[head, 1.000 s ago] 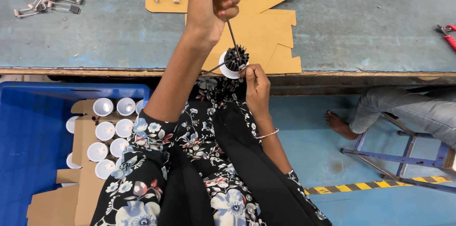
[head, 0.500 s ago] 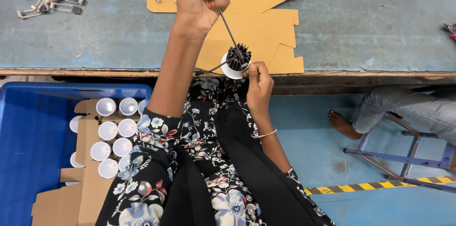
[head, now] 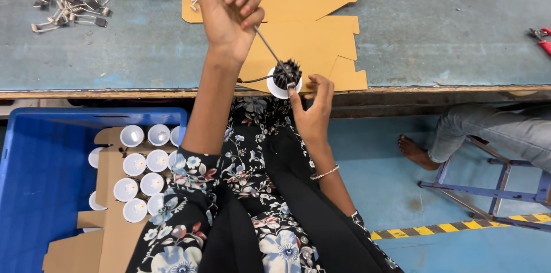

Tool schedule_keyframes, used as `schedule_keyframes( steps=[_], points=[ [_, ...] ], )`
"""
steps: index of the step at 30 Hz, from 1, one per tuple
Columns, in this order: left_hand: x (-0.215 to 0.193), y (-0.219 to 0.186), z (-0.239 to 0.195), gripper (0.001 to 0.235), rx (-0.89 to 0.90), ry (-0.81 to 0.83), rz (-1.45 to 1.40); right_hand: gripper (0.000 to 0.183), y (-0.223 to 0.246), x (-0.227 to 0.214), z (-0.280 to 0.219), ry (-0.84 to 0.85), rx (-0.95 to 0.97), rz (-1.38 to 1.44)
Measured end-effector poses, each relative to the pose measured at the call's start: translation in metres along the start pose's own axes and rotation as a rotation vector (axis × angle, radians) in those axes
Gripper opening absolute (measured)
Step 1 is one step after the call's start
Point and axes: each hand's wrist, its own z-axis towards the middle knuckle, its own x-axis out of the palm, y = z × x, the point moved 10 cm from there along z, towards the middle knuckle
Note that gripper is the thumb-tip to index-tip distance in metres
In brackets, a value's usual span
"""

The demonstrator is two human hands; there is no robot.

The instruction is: The person assembles small electronic components by inserting metal clips into white plastic housings. They use a yellow screwdriver to tighten the clips inside the housing and place the finished units into a blue bin.

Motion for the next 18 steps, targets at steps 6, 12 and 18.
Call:
schedule_keyframes(
  steps=[6, 12, 18],
  points=[
    [-0.005, -0.025, -0.017, 0.056, 0.139, -0.09, -0.044, 0.051, 0.018, 0.02, 0.007, 0.032, -0.143, -0.085],
    [-0.002, -0.037, -0.028, 0.054, 0.162, -0.192, -0.11, 0.069, 0.028, 0.043, 0.013, 0.004, -0.093, -0.248],
    [-0.034, -0.134, -0.068, 0.041, 0.652, -0.151, -0.067, 0.059, 0.011, 0.047, 0.047, 0.103, 0.075, -0.109]
  ],
)
